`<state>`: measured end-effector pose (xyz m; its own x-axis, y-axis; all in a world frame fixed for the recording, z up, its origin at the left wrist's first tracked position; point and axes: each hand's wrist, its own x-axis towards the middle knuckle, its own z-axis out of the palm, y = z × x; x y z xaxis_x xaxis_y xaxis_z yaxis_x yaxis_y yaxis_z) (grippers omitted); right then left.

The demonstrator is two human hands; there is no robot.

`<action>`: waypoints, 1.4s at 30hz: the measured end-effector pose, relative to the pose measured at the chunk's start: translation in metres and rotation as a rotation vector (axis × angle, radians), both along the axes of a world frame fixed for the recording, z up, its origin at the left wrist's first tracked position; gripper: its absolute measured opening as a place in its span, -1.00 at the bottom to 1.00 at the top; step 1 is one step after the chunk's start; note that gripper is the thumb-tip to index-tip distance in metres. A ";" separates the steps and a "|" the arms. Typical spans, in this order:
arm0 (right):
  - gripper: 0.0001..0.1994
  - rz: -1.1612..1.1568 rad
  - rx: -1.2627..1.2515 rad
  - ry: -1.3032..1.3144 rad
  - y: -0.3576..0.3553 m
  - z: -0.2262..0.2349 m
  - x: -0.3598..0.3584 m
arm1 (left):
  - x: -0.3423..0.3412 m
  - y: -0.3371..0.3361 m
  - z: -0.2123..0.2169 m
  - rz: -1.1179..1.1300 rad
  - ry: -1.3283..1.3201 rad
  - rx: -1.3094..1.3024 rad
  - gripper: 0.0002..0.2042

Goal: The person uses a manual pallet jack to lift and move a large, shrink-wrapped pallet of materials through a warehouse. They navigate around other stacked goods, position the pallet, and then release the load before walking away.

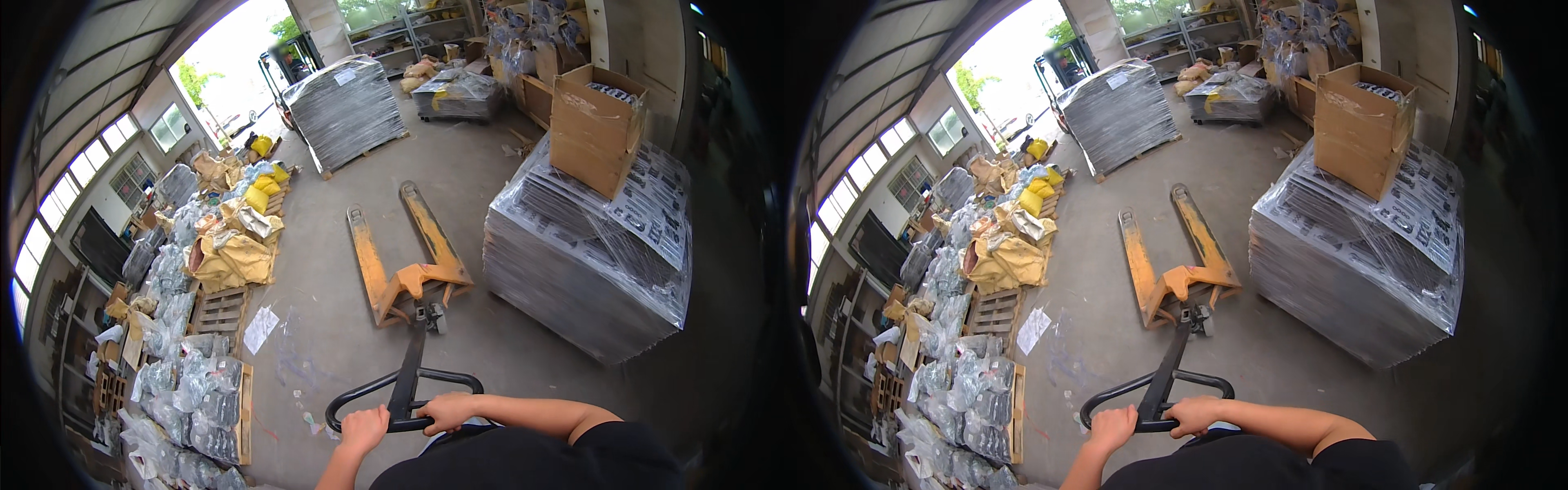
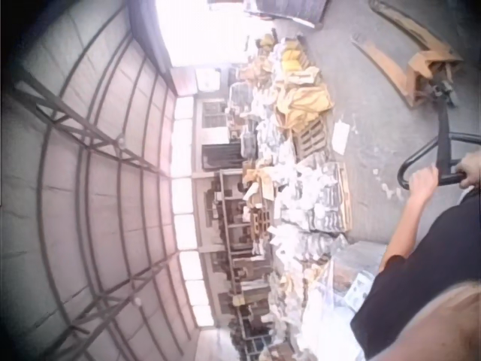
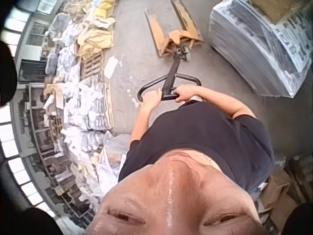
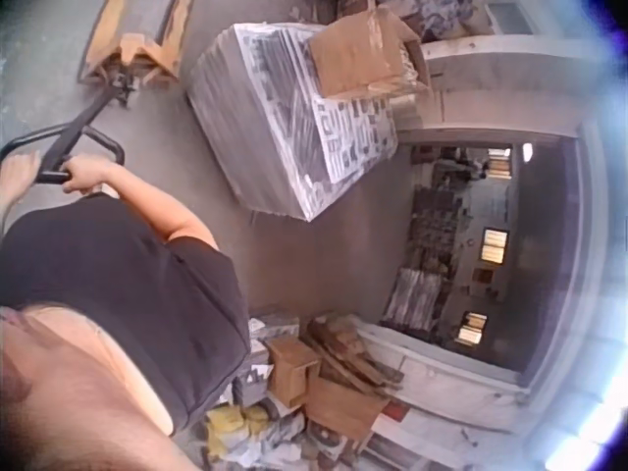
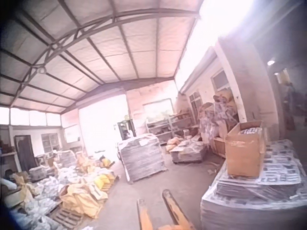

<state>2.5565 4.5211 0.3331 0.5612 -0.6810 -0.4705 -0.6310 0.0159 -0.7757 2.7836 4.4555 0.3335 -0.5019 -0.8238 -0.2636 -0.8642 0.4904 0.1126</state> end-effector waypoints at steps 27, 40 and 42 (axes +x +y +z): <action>-0.53 -0.189 -0.614 0.048 0.123 0.085 0.024 | -0.104 0.034 0.143 -0.444 0.244 0.010 -0.71; -0.57 -0.236 -0.574 -0.098 0.126 0.104 0.053 | -0.098 0.007 0.096 -0.636 0.121 0.129 -0.67; -0.61 -0.259 -0.571 -0.070 0.122 0.108 0.057 | -0.095 0.004 0.115 -0.624 0.120 0.098 -0.67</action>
<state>2.6132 4.6428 0.4407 0.3610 -0.9317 0.0397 -0.6095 -0.2679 -0.7462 2.6891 4.4597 0.4486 -0.9098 -0.3421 -0.2351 -0.3981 0.8795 0.2606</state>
